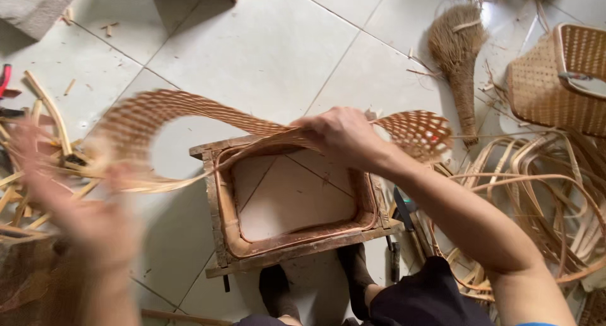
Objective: The person fits a flexible rattan frame into a wooden mold, then inserts a pre-woven rattan basket body into the mold. They use a hammer to tap the frame and basket edges into place, then add a second rattan rim around the top and secure it with the hammer.
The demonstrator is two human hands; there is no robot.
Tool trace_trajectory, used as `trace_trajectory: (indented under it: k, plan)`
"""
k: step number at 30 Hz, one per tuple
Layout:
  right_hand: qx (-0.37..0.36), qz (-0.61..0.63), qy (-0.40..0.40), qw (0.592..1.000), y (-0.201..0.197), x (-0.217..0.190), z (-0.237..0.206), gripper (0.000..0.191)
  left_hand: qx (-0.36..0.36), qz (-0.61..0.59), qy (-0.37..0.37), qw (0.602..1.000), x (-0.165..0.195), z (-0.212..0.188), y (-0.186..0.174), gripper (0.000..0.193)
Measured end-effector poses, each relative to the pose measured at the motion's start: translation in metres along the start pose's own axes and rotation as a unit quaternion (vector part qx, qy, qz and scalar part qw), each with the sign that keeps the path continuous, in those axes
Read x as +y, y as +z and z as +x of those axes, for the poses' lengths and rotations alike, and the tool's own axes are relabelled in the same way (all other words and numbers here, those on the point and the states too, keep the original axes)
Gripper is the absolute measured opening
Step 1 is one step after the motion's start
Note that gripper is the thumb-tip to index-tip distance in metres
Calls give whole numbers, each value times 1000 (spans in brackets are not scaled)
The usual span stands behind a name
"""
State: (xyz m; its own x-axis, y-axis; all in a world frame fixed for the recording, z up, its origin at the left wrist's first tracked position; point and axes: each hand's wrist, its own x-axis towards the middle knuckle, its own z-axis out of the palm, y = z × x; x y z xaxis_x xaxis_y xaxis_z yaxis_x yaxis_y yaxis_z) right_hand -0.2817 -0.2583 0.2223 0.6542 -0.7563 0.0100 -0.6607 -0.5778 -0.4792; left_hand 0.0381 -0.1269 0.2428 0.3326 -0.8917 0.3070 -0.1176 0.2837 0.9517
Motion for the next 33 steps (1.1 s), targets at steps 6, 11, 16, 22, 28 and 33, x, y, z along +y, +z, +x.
trace_trajectory:
  k: [6, 11, 16, 22, 28, 33]
  plan:
    - [-43, 72, -28, 996, 65, -40, -9, 28, 37, 150, -127, 980, 18, -46, -72, 92]
    - [14, 90, -122, 988, 102, -15, -31, 30, -5, 47, -226, 973, -6, -78, -64, 81]
    - [-21, 32, -92, 995, 113, 10, -59, 40, -96, 142, -210, 963, -32, -86, -28, 79]
    - [-68, -35, -1, 997, 118, 30, -79, 40, -167, 175, -272, 931, -42, -87, 15, 84]
    - [-31, 24, -22, 999, 113, 42, -91, 39, -212, 80, -278, 934, -49, -105, 43, 86]
    - [-97, -20, 17, 995, 122, 46, -96, 42, -202, 46, -261, 943, -78, -121, 51, 85]
